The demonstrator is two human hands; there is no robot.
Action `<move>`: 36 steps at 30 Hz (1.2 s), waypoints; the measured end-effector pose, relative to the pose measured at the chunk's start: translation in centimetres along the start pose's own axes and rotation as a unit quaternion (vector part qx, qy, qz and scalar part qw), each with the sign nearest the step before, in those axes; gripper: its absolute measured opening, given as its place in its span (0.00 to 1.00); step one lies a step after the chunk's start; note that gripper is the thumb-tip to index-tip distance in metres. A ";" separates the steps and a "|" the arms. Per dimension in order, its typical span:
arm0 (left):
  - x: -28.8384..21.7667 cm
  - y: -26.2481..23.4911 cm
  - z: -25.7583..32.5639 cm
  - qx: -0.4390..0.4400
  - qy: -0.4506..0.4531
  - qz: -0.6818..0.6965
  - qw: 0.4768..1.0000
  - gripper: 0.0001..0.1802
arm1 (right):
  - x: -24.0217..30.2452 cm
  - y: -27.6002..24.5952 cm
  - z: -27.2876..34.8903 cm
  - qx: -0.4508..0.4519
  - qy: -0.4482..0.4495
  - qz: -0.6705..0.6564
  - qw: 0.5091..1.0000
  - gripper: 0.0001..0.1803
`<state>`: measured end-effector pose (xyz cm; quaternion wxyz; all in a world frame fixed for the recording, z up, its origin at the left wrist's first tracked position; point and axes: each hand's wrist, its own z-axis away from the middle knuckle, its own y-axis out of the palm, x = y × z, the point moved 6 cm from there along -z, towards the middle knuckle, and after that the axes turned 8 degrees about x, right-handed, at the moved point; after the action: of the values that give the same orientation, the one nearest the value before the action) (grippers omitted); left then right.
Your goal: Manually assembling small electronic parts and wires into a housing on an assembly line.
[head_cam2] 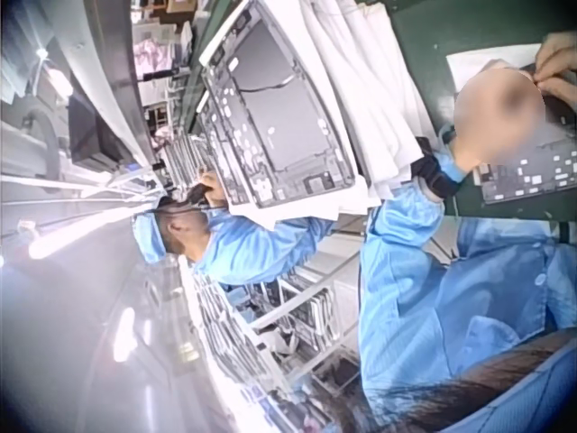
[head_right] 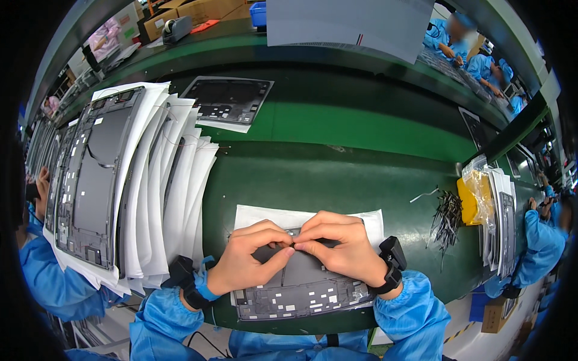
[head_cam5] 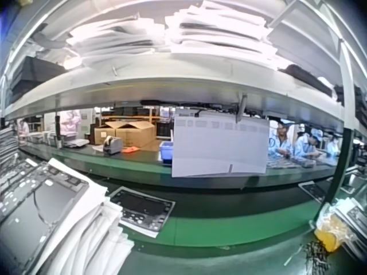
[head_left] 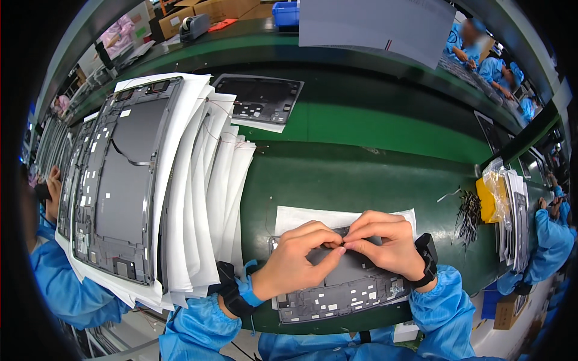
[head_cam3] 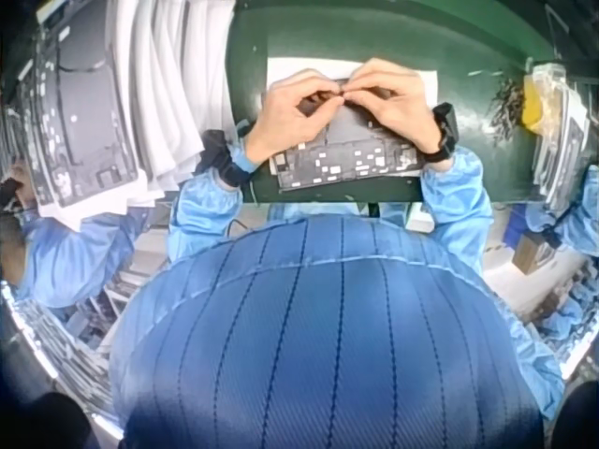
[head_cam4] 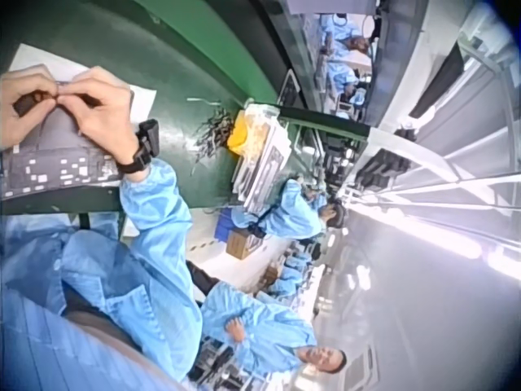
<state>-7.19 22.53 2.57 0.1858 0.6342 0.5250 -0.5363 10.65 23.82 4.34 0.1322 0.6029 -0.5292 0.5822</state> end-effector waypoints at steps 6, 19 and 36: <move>0.4 0.0 -0.1 0.017 -0.035 0.027 0.999 0.05 | 0.5 -0.2 -0.1 -0.011 -0.052 0.030 0.998 0.08; 1.2 -2.7 -0.5 -0.113 0.020 -0.262 0.958 0.02 | -0.7 0.0 -1.5 0.030 -0.102 0.179 0.978 0.09; 1.7 -1.4 -1.0 -0.029 0.024 -0.288 0.957 0.09 | -2.7 0.3 -1.1 0.014 -0.097 0.190 0.977 0.09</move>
<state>-8.08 24.69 1.88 0.0294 0.4634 0.7048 -0.5364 10.45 25.85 2.21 -0.0417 0.5468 -0.6361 0.5428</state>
